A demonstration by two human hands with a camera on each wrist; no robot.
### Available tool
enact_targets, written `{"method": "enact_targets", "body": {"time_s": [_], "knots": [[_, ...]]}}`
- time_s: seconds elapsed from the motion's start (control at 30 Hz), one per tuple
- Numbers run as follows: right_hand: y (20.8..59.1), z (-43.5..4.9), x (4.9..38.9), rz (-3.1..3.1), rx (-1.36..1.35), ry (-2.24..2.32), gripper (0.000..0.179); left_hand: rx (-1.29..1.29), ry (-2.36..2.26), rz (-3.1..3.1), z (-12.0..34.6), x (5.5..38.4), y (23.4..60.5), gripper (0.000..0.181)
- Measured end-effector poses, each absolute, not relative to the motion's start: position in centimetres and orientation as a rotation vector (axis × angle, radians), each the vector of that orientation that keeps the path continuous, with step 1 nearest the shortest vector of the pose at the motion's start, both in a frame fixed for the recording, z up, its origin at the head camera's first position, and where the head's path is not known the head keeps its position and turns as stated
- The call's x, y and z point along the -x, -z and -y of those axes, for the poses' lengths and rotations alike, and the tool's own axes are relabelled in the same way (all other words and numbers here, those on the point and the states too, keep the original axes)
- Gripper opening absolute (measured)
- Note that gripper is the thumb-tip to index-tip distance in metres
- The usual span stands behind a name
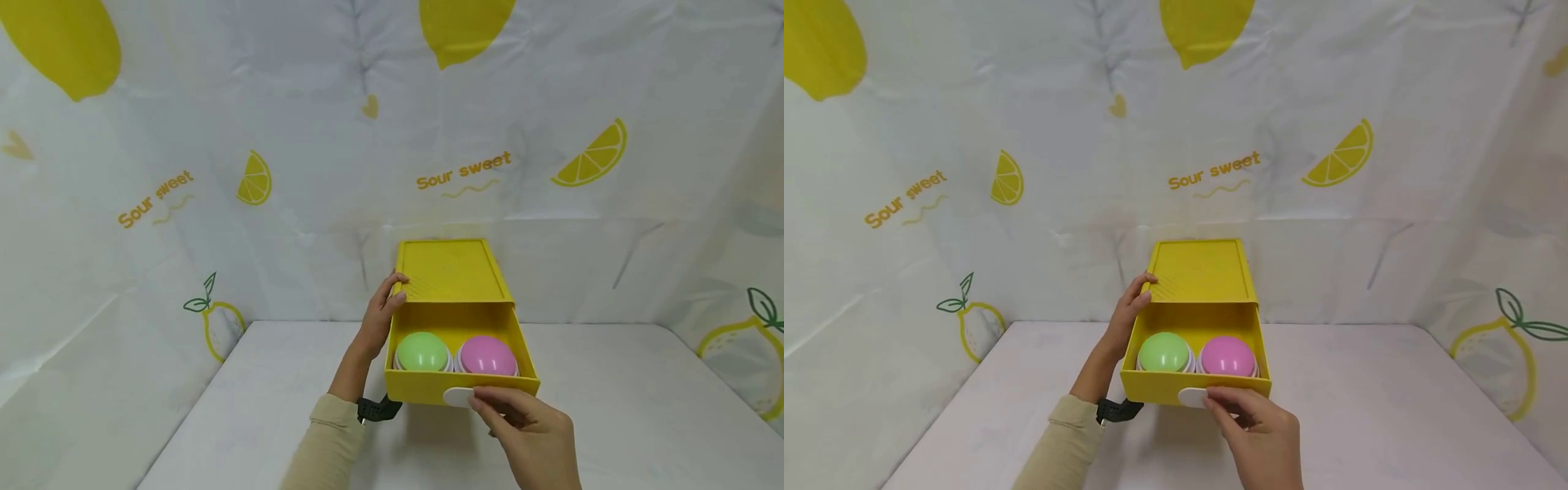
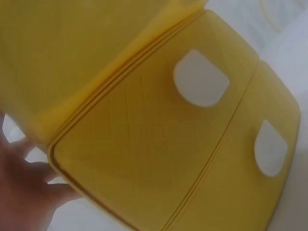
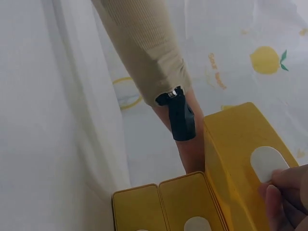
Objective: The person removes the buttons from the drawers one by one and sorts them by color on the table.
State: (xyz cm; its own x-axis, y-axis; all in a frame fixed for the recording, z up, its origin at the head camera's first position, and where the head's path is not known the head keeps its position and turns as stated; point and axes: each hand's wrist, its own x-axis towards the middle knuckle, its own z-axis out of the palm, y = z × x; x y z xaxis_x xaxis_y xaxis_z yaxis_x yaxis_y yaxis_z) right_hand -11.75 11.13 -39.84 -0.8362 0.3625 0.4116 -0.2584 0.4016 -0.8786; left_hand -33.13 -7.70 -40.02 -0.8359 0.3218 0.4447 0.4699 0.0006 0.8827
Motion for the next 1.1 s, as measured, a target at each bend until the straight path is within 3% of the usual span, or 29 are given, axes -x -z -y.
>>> {"method": "enact_targets", "body": {"time_s": [0.1,0.33,0.5,0.8,1.1], "knots": [[39.9,-11.7,11.5,2.113,-0.043,-1.327,0.027,0.823,2.014,2.115,7.3,32.7,40.2,0.04],[37.7,-15.5,11.5,1.97,-0.636,-1.053,0.051,0.791,2.157,2.013,7.0,31.6,40.5,0.054],[34.6,-17.8,13.2,2.043,-0.733,-1.004,0.052,0.788,2.185,2.012,7.4,30.7,40.6,0.057],[31.8,-20.1,17.5,2.387,-0.92,-1.125,0.044,0.682,2.095,2.064,7.7,29.5,40.2,0.041],[30.8,-20.0,20.8,2.767,-1.037,-0.993,0.056,0.705,2.071,2.056,7.5,29.3,40.3,0.036]]}}
